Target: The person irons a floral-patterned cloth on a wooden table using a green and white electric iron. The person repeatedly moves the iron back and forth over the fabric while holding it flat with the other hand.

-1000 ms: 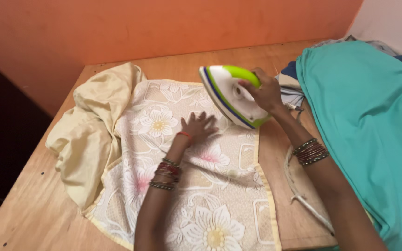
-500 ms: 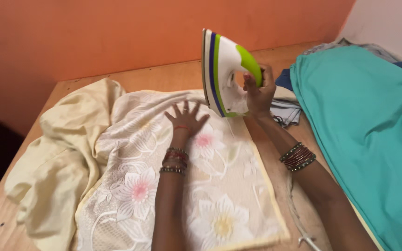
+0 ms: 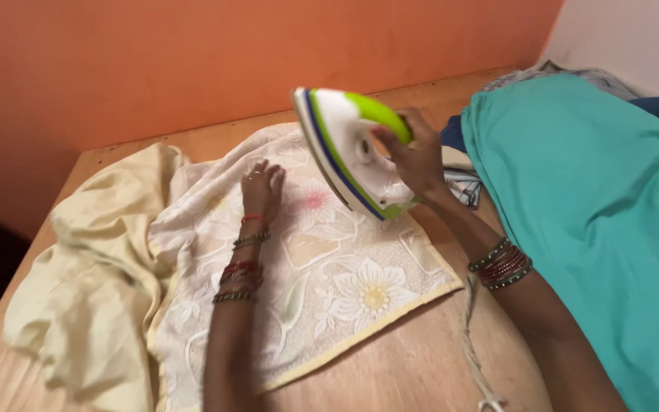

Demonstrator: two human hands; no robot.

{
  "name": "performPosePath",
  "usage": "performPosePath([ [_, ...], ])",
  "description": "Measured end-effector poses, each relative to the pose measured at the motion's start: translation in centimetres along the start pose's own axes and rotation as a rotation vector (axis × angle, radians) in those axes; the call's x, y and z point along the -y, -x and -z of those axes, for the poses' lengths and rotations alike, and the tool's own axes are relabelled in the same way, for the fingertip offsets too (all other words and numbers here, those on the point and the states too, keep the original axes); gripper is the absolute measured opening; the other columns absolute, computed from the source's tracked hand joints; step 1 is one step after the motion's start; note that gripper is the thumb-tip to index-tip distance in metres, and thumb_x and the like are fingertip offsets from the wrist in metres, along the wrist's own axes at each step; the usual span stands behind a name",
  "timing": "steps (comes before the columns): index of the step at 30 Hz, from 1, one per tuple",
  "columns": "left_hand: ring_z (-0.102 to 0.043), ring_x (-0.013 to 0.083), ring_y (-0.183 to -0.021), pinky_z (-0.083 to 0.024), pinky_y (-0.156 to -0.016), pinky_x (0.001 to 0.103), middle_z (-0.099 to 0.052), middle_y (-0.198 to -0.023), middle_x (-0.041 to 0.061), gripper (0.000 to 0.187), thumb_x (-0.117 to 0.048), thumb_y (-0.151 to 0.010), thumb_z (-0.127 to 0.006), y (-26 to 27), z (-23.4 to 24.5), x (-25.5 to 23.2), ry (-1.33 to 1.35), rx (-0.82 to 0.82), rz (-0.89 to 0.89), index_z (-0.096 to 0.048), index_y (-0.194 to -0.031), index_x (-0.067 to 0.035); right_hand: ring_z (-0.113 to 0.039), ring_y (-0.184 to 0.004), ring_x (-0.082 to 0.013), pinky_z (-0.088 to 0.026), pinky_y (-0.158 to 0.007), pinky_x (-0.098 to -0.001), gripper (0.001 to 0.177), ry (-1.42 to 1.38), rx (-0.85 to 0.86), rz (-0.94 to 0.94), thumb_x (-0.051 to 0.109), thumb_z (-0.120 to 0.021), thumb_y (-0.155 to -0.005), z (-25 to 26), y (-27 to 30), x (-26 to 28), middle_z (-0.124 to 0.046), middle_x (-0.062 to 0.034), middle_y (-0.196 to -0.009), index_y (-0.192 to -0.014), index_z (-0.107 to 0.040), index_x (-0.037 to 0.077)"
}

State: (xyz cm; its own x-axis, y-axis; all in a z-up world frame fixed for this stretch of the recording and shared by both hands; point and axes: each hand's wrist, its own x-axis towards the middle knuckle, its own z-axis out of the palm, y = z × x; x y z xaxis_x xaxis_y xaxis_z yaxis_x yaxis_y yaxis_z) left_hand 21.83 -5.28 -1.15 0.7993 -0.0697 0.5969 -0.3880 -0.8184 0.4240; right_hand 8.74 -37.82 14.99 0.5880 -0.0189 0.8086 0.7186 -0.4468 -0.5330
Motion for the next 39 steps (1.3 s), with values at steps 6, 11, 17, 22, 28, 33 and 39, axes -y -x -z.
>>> performPosePath([
  [6, -0.055, 0.0325, -0.134, -0.042, -0.116, 0.044, -0.057, -0.147, 0.015, 0.057, -0.046, -0.092, -0.07, 12.0, 7.4, -11.1, 0.309, 0.552, -0.427, -0.063, -0.136, -0.011, -0.072, -0.081, -0.0382, -0.053, -0.071, -0.0506, 0.061, 0.491, 0.424, -0.15, 0.068, -0.068, -0.085, -3.1, -1.2, 3.8, -0.075, -0.0161, -0.083, -0.115, -0.07, 0.015],
  [11, -0.034, 0.0361, -0.149, -0.022, -0.12, 0.054, -0.044, -0.16, 0.015, 0.059, -0.045, -0.094, -0.067, 18.2, 10.8, -17.6, 0.172, 0.596, -0.785, -0.063, -0.144, -0.013, -0.073, -0.08, -0.0361, -0.053, -0.073, -0.0523, 0.062, 0.541, 0.592, -0.15, 0.073, -0.066, -0.083, -5.5, 0.2, 5.1, -0.074, -0.0161, -0.079, -0.107, -0.073, 0.017],
  [17, -0.074, 0.0251, -0.103, -0.058, -0.095, 0.037, -0.079, -0.11, 0.01, 0.036, -0.044, -0.096, -0.063, 16.7, 9.5, -15.1, 0.27, 0.387, -0.228, -0.079, -0.108, -0.014, -0.073, -0.079, -0.0347, -0.054, -0.072, -0.0515, 0.065, 0.614, 0.676, -0.133, 0.073, -0.064, -0.084, -7.5, 1.0, 4.4, -0.074, -0.0171, -0.077, -0.108, -0.072, 0.013],
  [22, -0.073, 0.0312, -0.091, -0.055, -0.085, 0.042, -0.077, -0.098, 0.017, 0.029, -0.032, -0.098, -0.064, 8.6, 4.8, -7.6, 0.166, 0.093, 0.315, -0.076, -0.093, -0.006, -0.073, -0.083, -0.0341, -0.054, -0.073, -0.0496, 0.063, 0.662, 0.691, -0.133, 0.072, -0.066, -0.083, -9.5, 0.5, 3.1, -0.074, -0.0165, -0.084, -0.1, -0.075, 0.011],
  [28, -0.05, 0.0389, -0.132, -0.035, -0.111, 0.052, -0.061, -0.138, 0.018, 0.032, -0.019, -0.092, -0.058, 8.4, 0.3, -0.8, -0.241, -0.011, 0.159, -0.069, -0.121, -0.01, -0.072, -0.086, -0.0348, -0.054, -0.072, -0.0508, 0.058, 0.675, 0.742, -0.085, 0.067, -0.068, -0.084, -9.6, 1.2, 2.4, -0.075, -0.0153, -0.087, -0.101, -0.074, 0.012],
  [33, -0.042, 0.0403, -0.14, -0.028, -0.117, 0.052, -0.054, -0.147, 0.018, 0.035, -0.019, -0.097, -0.053, 8.9, 0.2, 0.0, -0.183, 0.064, 0.159, -0.065, -0.13, -0.012, -0.073, -0.08, -0.0352, -0.055, -0.068, -0.0505, 0.056, 0.784, 0.688, 0.009, 0.062, -0.065, -0.091, -9.9, 2.9, 2.5, -0.074, -0.0166, -0.083, -0.106, -0.069, 0.008],
  [39, -0.048, 0.0411, -0.139, -0.034, -0.117, 0.05, -0.057, -0.145, 0.02, 0.036, -0.01, -0.097, -0.05, 9.4, 1.5, 0.6, -0.162, 0.034, 0.025, -0.066, -0.129, -0.007, -0.074, -0.078, -0.0331, -0.055, -0.066, -0.0501, 0.055, 0.849, 0.594, -0.046, 0.06, -0.066, -0.09, -13.6, 0.4, -1.1, -0.074, -0.0155, -0.08, -0.108, -0.068, 0.008],
])
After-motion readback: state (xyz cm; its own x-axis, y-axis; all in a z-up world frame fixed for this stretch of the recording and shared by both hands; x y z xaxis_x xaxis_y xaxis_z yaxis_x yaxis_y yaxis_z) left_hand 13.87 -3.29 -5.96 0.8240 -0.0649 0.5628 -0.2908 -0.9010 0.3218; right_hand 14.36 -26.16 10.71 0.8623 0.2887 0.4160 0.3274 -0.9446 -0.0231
